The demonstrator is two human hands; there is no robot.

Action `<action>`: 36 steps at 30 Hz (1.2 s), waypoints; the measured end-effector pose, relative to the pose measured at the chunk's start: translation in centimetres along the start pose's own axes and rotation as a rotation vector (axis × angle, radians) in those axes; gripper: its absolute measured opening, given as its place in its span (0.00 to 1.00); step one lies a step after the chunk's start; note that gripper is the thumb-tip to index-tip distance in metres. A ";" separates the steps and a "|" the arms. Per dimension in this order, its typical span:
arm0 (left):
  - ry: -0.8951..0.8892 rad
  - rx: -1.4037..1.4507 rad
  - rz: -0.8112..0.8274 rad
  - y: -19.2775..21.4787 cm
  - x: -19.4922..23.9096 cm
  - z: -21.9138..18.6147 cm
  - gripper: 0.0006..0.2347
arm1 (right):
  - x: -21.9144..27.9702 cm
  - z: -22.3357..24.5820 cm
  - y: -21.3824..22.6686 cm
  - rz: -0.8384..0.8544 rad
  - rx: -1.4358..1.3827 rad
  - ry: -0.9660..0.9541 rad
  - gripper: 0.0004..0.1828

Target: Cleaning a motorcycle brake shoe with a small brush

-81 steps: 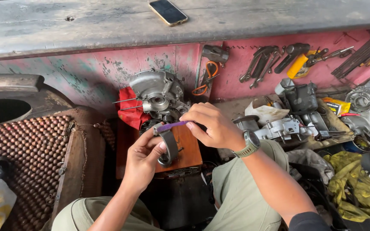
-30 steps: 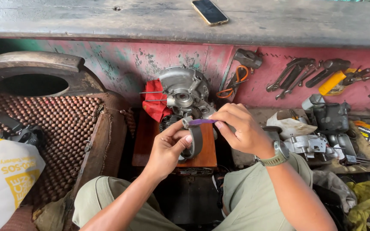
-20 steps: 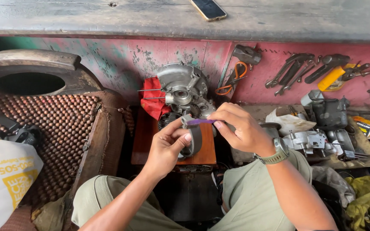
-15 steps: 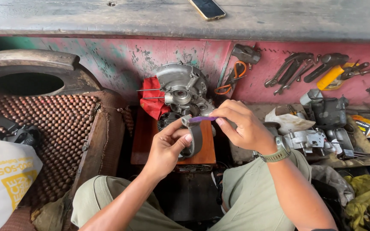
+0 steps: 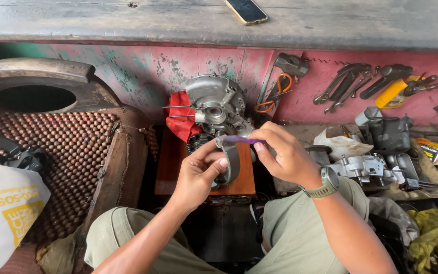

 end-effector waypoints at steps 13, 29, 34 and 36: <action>-0.002 0.003 -0.005 0.8 0.0 1.0 0.22 | -0.9 0.8 0.7 -0.023 0.168 0.139 0.10; 0.002 0.030 -0.058 0.4 -0.4 0.4 0.21 | -0.4 0.4 -1.5 -0.136 0.078 -0.003 0.17; 0.007 0.024 -0.079 1.7 -0.6 1.8 0.22 | -0.3 -0.1 -0.8 -0.185 0.091 -0.023 0.19; 0.017 0.034 -0.100 2.1 -0.6 2.2 0.21 | 0.3 -0.6 -1.4 -0.173 0.044 -0.103 0.19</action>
Point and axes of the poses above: each hand's wrist, its own x-axis away from the middle knuckle, its own y-axis out of the back of the hand, z = x × y, the point moved 5 cm from there along -x, towards the middle knuckle, and after that the axes turned 5 degrees about y, right-handed, at the moved point
